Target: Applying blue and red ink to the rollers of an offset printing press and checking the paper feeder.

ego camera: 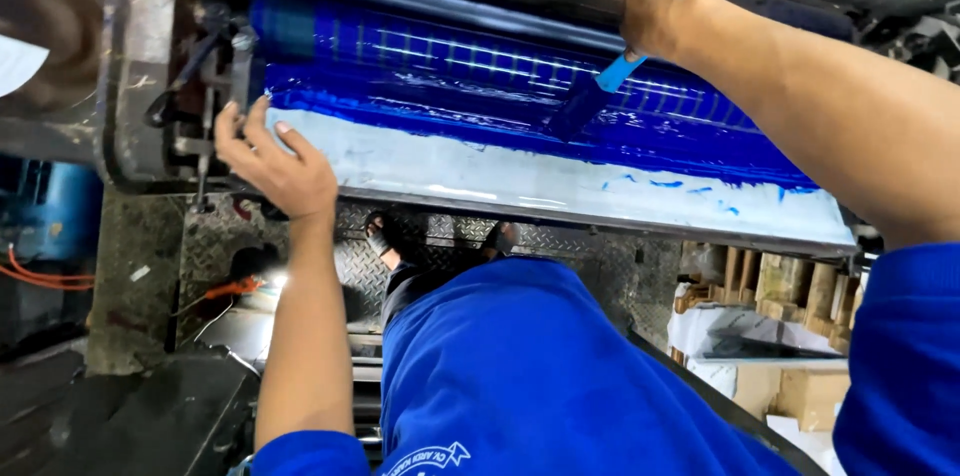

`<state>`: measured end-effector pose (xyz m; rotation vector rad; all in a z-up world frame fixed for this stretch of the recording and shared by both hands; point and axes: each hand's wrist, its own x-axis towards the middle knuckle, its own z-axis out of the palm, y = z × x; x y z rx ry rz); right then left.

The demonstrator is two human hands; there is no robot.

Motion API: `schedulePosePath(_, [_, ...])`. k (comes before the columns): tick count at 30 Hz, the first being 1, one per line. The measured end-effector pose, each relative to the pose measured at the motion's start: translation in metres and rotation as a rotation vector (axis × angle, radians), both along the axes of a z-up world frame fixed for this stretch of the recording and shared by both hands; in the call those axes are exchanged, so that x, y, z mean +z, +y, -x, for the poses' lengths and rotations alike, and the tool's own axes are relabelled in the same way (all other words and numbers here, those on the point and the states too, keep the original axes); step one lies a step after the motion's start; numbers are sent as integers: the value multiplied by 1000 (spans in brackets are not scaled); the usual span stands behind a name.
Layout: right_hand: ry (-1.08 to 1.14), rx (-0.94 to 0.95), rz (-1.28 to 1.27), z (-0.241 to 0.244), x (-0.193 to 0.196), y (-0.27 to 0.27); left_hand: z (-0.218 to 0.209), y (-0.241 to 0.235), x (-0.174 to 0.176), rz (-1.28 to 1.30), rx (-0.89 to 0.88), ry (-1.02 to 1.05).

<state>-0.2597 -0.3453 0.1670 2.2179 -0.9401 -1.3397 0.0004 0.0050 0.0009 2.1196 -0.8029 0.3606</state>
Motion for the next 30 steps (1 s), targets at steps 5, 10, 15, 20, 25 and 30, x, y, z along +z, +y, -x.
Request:
schedulePosePath(5, [-12,-73,7,44,-9,-21,-1,0,-2,33,-22,13])
schedulePosePath(10, [-49,-119,26,85,-14,-39,1,1,1,-48,-8,-14])
schedulePosePath(15, [-22,-147,36,126,-15,-53,-1,2,-6,-53,-10,19])
schedulePosePath(20, [6,-191,58,168,-13,-68,-2,2,-6,-111,-7,-41])
schedulePosePath(25, [12,-187,97,215,-20,-87,3,4,-2,-92,-39,37])
schedulePosePath(30, [24,-248,112,265,-27,-110,-4,6,-15,-121,-17,-6])
